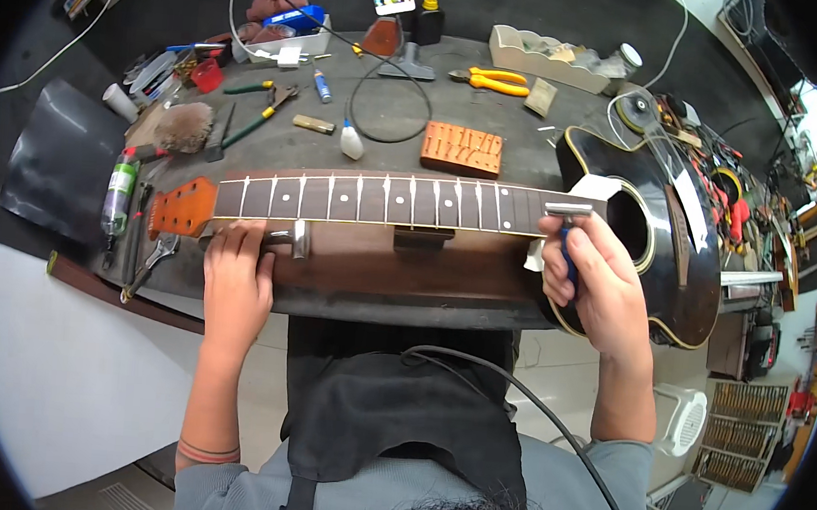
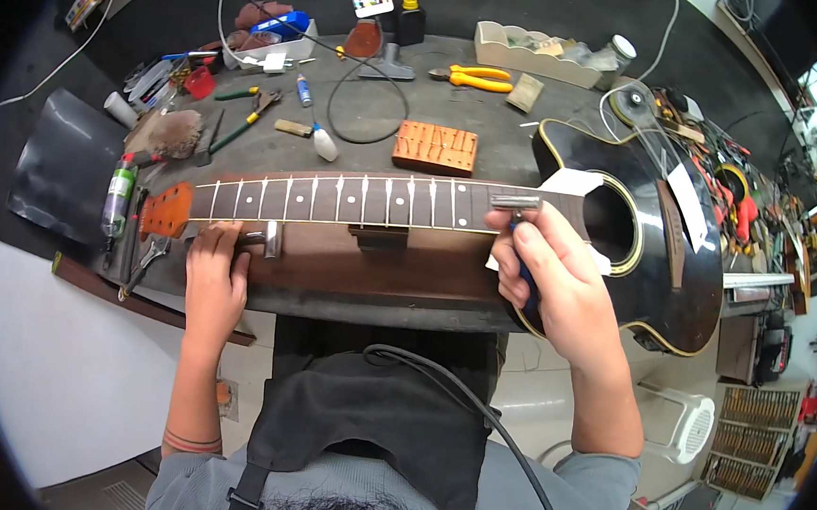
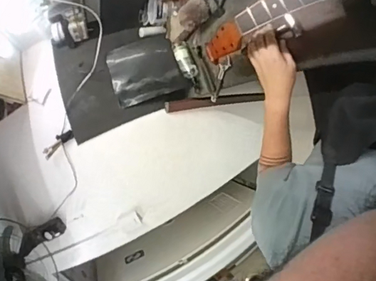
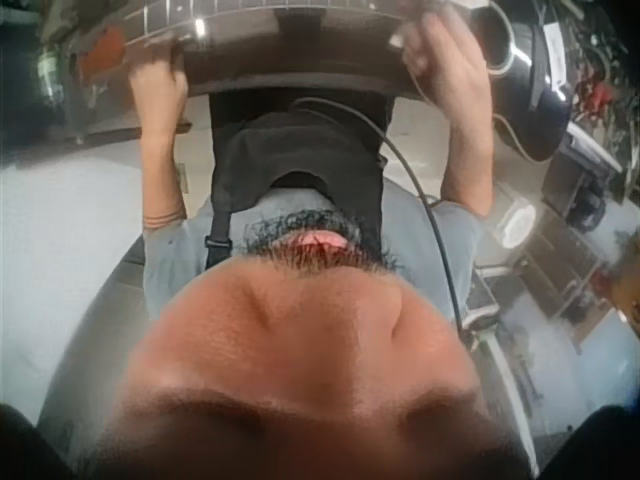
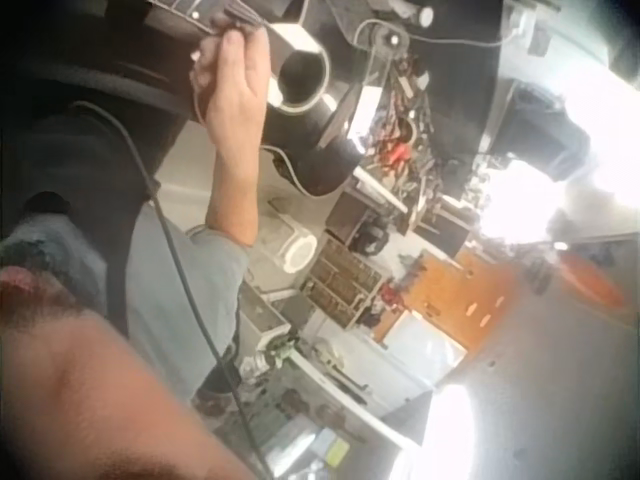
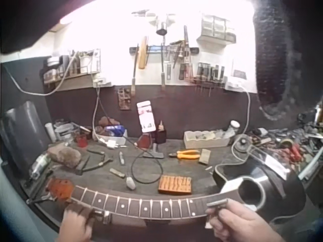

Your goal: The person installs metal frets onto a guitar neck by applying glue into the fret slots and tapping the frets into place with a hammer. They use a small metal tool to clean the fret ends and a blue-handled tool to adjust the frets. The process is repeated for multiple frets along the neck.

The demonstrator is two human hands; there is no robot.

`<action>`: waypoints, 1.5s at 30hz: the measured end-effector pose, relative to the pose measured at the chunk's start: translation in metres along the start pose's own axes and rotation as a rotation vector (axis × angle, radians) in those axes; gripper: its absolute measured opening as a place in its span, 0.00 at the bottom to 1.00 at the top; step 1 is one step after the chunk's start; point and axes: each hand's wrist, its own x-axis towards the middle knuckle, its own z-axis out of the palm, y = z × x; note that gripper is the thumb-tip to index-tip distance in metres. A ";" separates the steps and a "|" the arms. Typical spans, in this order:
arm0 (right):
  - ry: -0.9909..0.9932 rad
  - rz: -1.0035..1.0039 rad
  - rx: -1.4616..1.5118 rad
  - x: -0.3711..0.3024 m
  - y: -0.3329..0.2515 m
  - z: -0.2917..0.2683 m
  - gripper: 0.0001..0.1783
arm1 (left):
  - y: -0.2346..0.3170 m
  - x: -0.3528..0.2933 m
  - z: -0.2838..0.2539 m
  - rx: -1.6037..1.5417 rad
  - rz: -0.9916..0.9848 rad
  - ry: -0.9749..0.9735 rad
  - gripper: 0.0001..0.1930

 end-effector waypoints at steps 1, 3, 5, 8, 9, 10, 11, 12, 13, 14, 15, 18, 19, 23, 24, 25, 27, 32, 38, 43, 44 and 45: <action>-0.011 0.017 0.011 0.001 0.000 -0.003 0.17 | 0.000 0.002 0.002 0.074 0.047 -0.016 0.19; -0.032 0.052 0.030 0.001 0.000 -0.007 0.17 | -0.012 0.006 0.012 -0.032 0.024 -0.128 0.16; -0.051 0.090 0.055 0.000 0.001 -0.011 0.17 | -0.017 0.006 0.013 -0.067 0.070 -0.151 0.13; -0.083 0.132 0.087 -0.002 -0.002 -0.016 0.17 | -0.012 -0.001 -0.001 -0.140 0.216 -0.114 0.08; -0.084 0.140 0.098 -0.002 -0.002 -0.018 0.17 | -0.007 0.000 -0.017 -0.228 0.245 -0.153 0.08; -0.089 0.151 0.107 -0.003 -0.001 -0.019 0.17 | -0.002 0.003 -0.033 -0.316 0.268 -0.192 0.08; -0.038 0.103 0.017 -0.003 0.000 -0.018 0.18 | 0.001 0.009 -0.045 -0.403 0.296 -0.194 0.08; 0.011 0.056 -0.073 -0.002 0.003 -0.017 0.18 | 0.005 0.015 -0.056 -0.489 0.321 -0.197 0.09; 0.047 0.006 -0.160 0.000 0.005 -0.017 0.18 | 0.009 0.022 -0.071 -0.565 0.339 -0.195 0.10; 0.054 -0.054 -0.269 0.001 0.003 -0.023 0.14 | 0.015 0.038 -0.081 -0.654 0.381 -0.194 0.13; 0.088 -0.140 -0.364 0.002 0.003 -0.021 0.12 | 0.016 0.053 -0.087 -0.761 0.401 -0.204 0.12; 0.146 -0.255 -0.522 0.002 -0.002 -0.017 0.09 | 0.026 0.113 -0.098 -0.532 0.584 -0.067 0.25; 0.149 -0.253 -0.577 0.003 -0.004 -0.018 0.09 | 0.044 0.142 -0.099 -0.707 0.557 -0.144 0.22; 0.091 -0.317 -0.844 0.020 -0.006 -0.018 0.10 | 0.107 0.228 -0.067 -0.857 0.697 -0.109 0.15; 0.061 -0.367 -0.949 0.023 -0.007 -0.019 0.09 | 0.121 0.242 -0.054 -0.836 0.768 -0.040 0.20; 0.023 -0.424 -1.048 0.026 -0.008 -0.018 0.09 | 0.132 0.258 -0.042 -0.883 0.867 -0.125 0.17; -0.024 -0.443 -1.048 0.035 -0.005 -0.005 0.09 | 0.145 0.268 -0.025 -0.863 0.926 -0.193 0.19; -0.045 -0.448 -1.181 0.040 -0.006 -0.001 0.12 | 0.162 0.260 0.002 -0.826 1.054 0.022 0.33; -0.014 -0.362 -1.182 0.039 -0.010 0.008 0.11 | 0.152 0.260 0.008 -0.837 1.189 0.101 0.32; 0.069 -0.184 -1.116 0.025 0.000 -0.004 0.10 | 0.151 0.256 0.011 -0.818 1.247 0.100 0.24; 0.013 -0.258 -1.182 0.022 0.001 -0.012 0.14 | 0.151 0.256 0.011 -0.811 1.259 0.086 0.23; 0.056 -0.214 -1.112 0.022 0.002 -0.011 0.14 | 0.152 0.256 0.012 -0.817 1.274 0.081 0.22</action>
